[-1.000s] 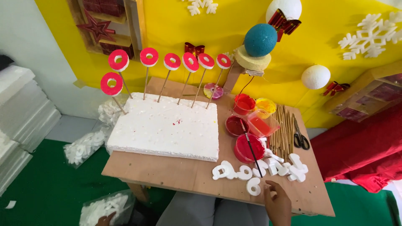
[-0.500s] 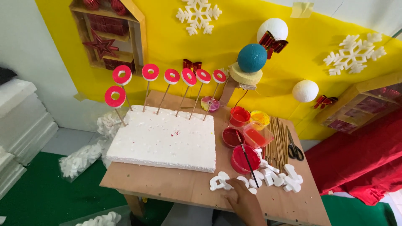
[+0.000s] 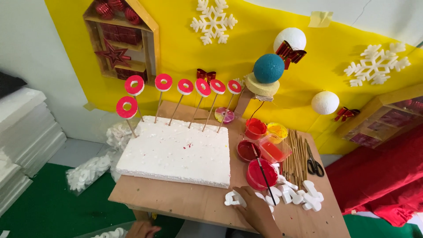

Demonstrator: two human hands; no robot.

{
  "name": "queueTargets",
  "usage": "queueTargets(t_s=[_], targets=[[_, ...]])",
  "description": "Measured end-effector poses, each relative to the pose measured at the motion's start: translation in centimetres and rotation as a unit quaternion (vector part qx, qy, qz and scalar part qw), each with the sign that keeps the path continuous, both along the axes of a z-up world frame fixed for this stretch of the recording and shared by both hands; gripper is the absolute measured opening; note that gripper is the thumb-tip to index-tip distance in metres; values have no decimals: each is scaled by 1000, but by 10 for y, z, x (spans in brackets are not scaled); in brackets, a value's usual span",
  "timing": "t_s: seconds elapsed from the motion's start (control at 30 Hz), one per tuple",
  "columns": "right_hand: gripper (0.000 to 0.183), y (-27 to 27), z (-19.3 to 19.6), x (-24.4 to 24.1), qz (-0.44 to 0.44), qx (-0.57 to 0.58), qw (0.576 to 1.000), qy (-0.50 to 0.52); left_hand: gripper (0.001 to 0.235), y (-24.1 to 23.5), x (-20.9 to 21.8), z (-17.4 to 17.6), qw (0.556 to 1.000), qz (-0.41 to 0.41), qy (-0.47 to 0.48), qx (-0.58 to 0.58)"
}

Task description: Painting small foam rings with red paint and sorting foam letters on a workspace.

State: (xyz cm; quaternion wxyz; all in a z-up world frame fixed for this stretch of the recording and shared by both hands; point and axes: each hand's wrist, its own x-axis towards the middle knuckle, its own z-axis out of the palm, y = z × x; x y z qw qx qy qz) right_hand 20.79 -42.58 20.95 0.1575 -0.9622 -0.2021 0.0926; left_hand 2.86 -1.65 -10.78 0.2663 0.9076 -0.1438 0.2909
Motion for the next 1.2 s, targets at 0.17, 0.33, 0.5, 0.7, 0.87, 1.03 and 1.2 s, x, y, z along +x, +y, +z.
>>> queueTargets(t_s=[0.17,0.33,0.5,0.7,0.87,1.03,1.2], targets=[[59,-4,36,4,10,61,998,-13,22,-92,64,225,982,37,-103,-154],[53,1,63,15,-1,99,993,-68,33,-140,130,331,978,-61,0,-197],[51,7,66,36,49,139,980,-136,59,-177,185,393,890,-108,321,-307],[55,7,66,62,106,110,970,-190,73,-201,241,398,805,-159,464,-333],[60,0,77,79,114,100,972,-182,64,-210,260,401,776,-153,495,-359],[40,-28,101,94,-66,170,978,-96,50,-203,284,404,708,-115,491,-495],[32,-41,101,115,-109,-3,990,85,50,-193,295,395,641,-57,448,-621]])
